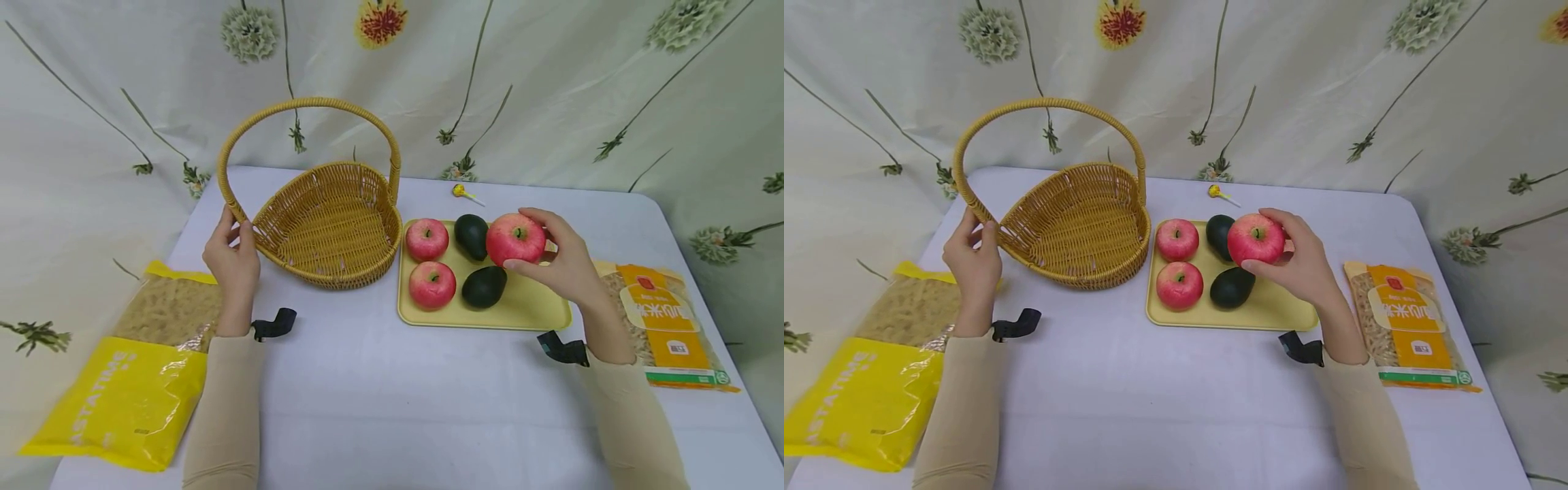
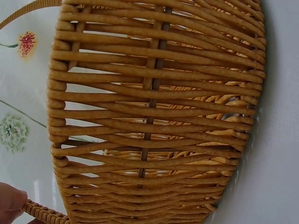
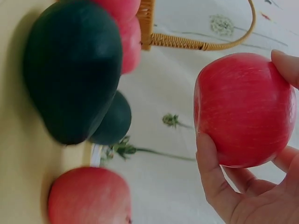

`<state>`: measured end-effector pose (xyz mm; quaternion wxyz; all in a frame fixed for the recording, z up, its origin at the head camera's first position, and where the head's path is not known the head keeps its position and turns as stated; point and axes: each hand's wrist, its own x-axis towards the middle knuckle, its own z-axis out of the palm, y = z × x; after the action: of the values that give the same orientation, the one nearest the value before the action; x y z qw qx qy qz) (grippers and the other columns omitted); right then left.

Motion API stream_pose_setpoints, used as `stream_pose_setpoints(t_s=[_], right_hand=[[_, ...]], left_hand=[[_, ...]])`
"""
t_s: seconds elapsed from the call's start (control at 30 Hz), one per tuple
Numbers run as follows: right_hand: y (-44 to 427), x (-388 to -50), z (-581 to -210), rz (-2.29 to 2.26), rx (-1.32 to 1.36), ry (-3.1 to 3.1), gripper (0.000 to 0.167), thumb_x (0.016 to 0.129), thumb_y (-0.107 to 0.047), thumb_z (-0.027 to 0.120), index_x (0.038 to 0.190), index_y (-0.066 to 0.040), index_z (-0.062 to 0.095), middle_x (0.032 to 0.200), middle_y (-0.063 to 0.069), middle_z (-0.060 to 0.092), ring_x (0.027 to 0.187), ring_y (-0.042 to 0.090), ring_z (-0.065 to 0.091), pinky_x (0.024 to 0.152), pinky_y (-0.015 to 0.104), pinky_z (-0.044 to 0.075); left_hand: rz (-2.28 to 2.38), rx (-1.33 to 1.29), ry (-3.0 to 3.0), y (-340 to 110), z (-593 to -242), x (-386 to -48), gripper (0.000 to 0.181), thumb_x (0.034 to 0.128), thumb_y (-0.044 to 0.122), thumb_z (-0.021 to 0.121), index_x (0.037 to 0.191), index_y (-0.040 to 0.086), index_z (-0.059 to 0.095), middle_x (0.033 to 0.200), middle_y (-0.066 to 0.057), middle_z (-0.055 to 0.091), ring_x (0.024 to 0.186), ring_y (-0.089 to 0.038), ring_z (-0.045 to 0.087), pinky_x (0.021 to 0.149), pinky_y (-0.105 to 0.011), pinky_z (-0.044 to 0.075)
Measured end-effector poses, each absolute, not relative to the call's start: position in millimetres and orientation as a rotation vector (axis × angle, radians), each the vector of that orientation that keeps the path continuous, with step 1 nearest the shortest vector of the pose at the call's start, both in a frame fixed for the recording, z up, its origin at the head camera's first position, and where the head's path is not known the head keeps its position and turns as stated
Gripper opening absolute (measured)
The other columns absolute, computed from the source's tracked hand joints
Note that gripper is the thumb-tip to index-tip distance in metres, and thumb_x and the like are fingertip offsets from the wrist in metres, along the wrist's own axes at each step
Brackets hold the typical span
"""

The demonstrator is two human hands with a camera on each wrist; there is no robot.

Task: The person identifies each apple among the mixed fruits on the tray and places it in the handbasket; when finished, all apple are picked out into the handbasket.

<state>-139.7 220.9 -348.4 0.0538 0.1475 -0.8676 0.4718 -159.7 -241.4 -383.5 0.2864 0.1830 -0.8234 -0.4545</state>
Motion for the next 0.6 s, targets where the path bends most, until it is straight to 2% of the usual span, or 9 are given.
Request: stream_pose_setpoints(t_s=[0.33,0.5,0.6], right_hand=[[172,-161,-334,1.517,0.577,-2.654,0.076,0.079,-0.014,0.081,0.145,-0.015,0.044,0.138,0.008,0.049,0.113,0.022,0.052,0.078,0.019,0.055],[142,-169,-330,1.492,0.653,-2.674,0.078,0.076,-0.024,0.083,0.145,-0.018,0.046,0.138,0.004,0.049,0.117,0.018,0.051,0.086,0.035,0.056],[126,-173,-329,1.474,0.7,-2.663,0.078,0.075,-0.025,0.084,0.144,-0.016,0.046,0.136,0.005,0.051,0.115,0.018,0.052,0.085,0.042,0.056]], left_hand=[[-1.226,0.478,-2.194,-242,-384,-160,0.043,0.1013,0.021,0.051,0.144,0.022,0.048,0.135,-0.002,0.062,0.113,-0.018,0.063,0.093,-0.032,0.055],[-1.235,0.491,-2.191,-242,-384,-160,0.043,0.1014,0.021,0.051,0.144,0.022,0.047,0.135,-0.002,0.061,0.114,-0.017,0.062,0.093,-0.032,0.055],[-1.235,0.497,-2.194,-241,-383,-160,0.043,0.1016,0.021,0.051,0.145,0.022,0.047,0.135,-0.003,0.062,0.114,-0.017,0.062,0.094,-0.033,0.055]])
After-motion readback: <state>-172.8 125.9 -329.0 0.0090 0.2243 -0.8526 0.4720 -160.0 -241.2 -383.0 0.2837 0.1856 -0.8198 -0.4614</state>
